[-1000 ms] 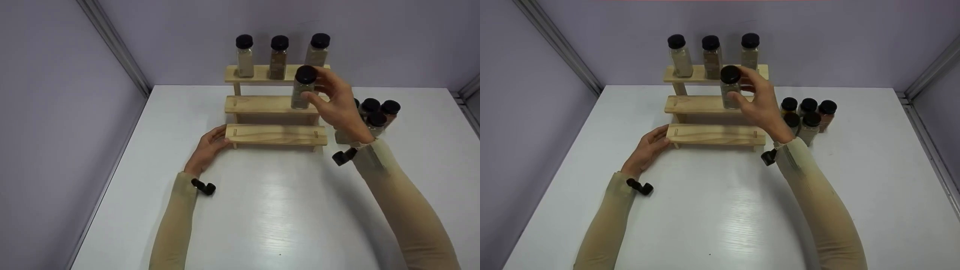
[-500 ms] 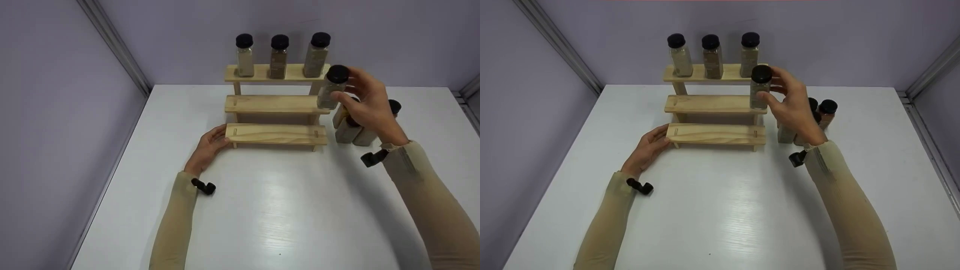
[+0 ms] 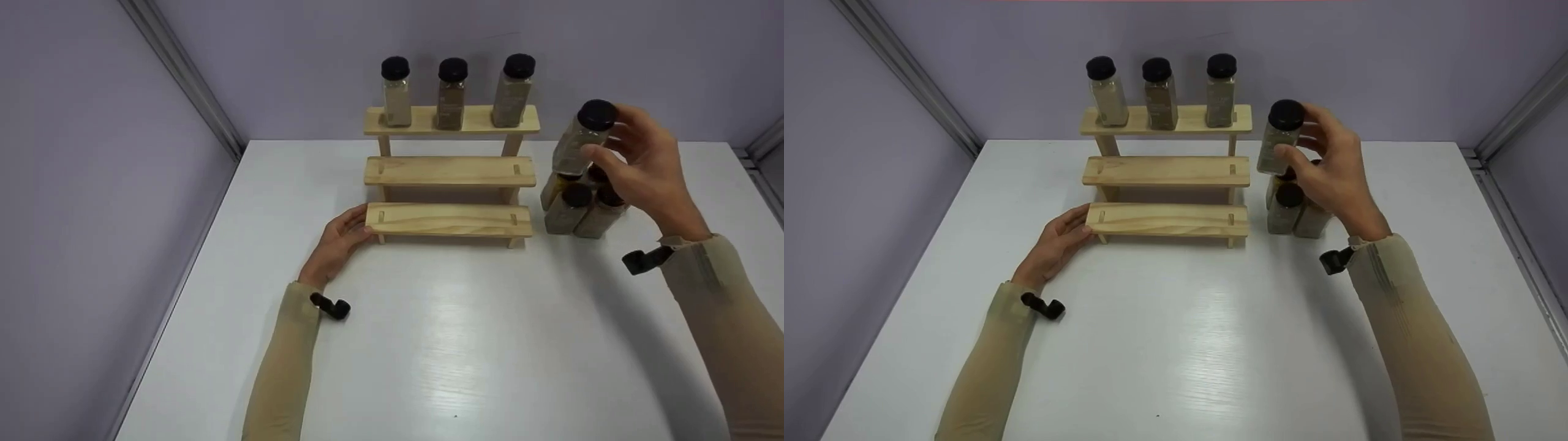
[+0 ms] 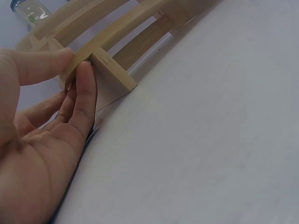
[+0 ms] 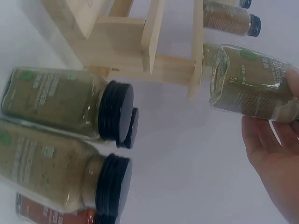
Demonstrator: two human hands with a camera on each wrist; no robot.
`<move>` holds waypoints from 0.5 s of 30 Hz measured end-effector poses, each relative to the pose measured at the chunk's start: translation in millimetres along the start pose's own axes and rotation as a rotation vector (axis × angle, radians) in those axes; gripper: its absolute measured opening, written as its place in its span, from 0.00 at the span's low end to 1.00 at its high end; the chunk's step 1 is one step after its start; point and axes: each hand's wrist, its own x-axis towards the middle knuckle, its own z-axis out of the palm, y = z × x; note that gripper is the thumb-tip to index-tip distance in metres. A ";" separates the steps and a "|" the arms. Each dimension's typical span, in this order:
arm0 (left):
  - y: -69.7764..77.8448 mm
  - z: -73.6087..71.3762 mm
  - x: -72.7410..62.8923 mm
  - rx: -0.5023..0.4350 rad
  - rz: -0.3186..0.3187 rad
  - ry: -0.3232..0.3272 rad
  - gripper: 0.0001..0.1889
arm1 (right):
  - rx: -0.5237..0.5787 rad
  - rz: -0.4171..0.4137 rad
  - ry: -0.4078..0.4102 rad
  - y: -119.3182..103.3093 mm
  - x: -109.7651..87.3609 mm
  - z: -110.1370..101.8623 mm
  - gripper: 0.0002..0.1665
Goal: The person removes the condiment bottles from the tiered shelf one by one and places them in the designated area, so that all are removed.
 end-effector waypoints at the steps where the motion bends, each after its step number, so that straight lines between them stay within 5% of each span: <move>1: 0.0 0.2 0.0 0.001 -0.001 0.001 0.33 | -0.004 0.003 0.004 0.8 -0.9 -2.5 0.33; 15: 1.4 1.9 -0.4 -0.028 -0.010 -0.012 0.33 | 0.026 -0.014 0.057 15.8 -11.2 -35.4 0.33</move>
